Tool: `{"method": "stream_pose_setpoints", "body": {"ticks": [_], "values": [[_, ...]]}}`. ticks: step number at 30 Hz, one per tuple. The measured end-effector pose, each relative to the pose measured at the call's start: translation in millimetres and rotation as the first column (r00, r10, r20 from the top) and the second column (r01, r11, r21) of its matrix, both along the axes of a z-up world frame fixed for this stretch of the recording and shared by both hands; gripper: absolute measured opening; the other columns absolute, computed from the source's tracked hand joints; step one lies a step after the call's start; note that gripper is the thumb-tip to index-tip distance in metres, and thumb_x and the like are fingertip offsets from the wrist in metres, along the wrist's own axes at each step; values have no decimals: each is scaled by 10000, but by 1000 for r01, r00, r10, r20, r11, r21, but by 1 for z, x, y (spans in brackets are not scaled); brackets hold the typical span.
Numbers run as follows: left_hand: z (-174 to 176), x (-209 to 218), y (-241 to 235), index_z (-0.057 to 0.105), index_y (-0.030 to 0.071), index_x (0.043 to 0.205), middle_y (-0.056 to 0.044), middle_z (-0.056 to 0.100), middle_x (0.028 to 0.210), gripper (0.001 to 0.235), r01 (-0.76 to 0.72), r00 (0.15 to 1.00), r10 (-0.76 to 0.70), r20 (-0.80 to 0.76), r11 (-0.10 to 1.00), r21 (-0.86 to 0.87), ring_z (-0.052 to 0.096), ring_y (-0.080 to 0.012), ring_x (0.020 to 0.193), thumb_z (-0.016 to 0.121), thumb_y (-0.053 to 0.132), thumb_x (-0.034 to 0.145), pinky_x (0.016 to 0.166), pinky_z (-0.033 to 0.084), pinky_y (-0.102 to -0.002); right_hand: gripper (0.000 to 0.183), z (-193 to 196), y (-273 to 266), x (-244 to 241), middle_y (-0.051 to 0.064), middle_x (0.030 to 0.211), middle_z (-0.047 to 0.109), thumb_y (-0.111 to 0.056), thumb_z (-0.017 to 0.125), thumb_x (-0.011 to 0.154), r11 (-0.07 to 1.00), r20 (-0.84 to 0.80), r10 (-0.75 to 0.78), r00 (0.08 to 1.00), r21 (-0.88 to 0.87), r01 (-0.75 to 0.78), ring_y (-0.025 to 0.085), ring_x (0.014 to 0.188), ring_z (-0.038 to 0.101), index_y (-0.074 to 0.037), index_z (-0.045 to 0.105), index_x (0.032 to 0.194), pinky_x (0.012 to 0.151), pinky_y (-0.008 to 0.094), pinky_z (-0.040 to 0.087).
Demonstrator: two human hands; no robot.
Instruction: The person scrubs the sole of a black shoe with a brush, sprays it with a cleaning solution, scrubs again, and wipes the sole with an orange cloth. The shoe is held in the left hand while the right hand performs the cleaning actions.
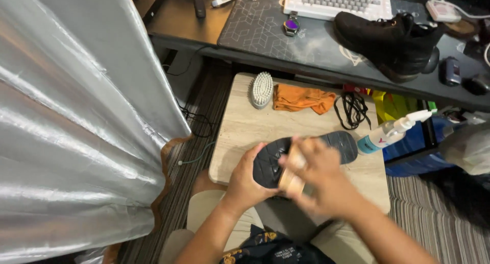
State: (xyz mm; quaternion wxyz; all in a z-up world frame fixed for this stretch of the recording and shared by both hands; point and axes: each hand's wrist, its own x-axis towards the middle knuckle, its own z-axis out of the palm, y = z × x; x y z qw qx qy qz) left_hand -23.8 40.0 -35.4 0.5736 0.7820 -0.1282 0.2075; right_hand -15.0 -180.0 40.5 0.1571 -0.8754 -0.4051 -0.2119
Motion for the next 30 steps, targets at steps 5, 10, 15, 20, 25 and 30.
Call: {"method": "stream_pose_setpoints", "body": {"ticks": [5, 10, 15, 20, 25, 30], "values": [[5, -2, 0, 547, 51, 1427, -176, 683, 1306, 1200, -30, 1000, 30, -7, 1000, 10, 662, -361, 1217, 1032, 423, 394, 1033, 531, -476, 625, 13, -25, 39, 232, 1510, 518, -530, 713, 784, 981, 107, -194, 975, 17, 193, 492, 1221, 527, -227, 697, 1330, 865, 520, 412], [16, -8, 5, 427, 54, 1464, -153, 575, 1452, 1057, 110, 994, -108, -23, 986, 121, 570, -322, 1347, 966, 406, 626, 1140, 439, -441, 587, 23, 15, -17, 161, 1450, 472, -536, 607, 901, 997, 39, -75, 996, 39, 73, 347, 1154, 433, -298, 509, 1428, 789, 454, 375], [16, -7, 3, 485, 67, 1437, -142, 609, 1388, 1131, 35, 994, -16, -108, 984, 177, 605, -307, 1293, 1005, 460, 513, 1096, 473, -431, 573, 20, -12, 18, 113, 1484, 506, -542, 683, 840, 986, 23, -152, 988, -64, 154, 359, 1248, 466, -352, 618, 1377, 881, 537, 352], [18, -4, 7, 471, 62, 1445, -135, 604, 1401, 1153, 40, 995, -23, -102, 986, 162, 593, -288, 1313, 1018, 432, 499, 1120, 452, -411, 615, 22, -7, 13, 147, 1566, 431, -545, 638, 846, 968, 22, -236, 971, -76, 237, 417, 1327, 414, -334, 586, 1421, 912, 540, 358], [27, -4, 11, 435, 82, 1468, -112, 610, 1431, 901, 119, 975, -102, -197, 990, 75, 601, -305, 1322, 846, 242, 682, 1091, 466, -416, 590, 19, 6, -23, 198, 1591, 404, -506, 653, 898, 994, -5, 76, 997, -83, -76, 552, 1335, 418, -334, 515, 1445, 953, 609, 403], [22, -4, 10, 488, 98, 1445, -119, 610, 1410, 1146, 50, 987, -24, -157, 985, 165, 594, -285, 1312, 1031, 396, 479, 1117, 457, -418, 605, 12, -41, 37, 142, 1580, 446, -507, 668, 868, 956, 80, -244, 966, -149, 254, 402, 1309, 473, -342, 559, 1440, 852, 539, 412]]}}
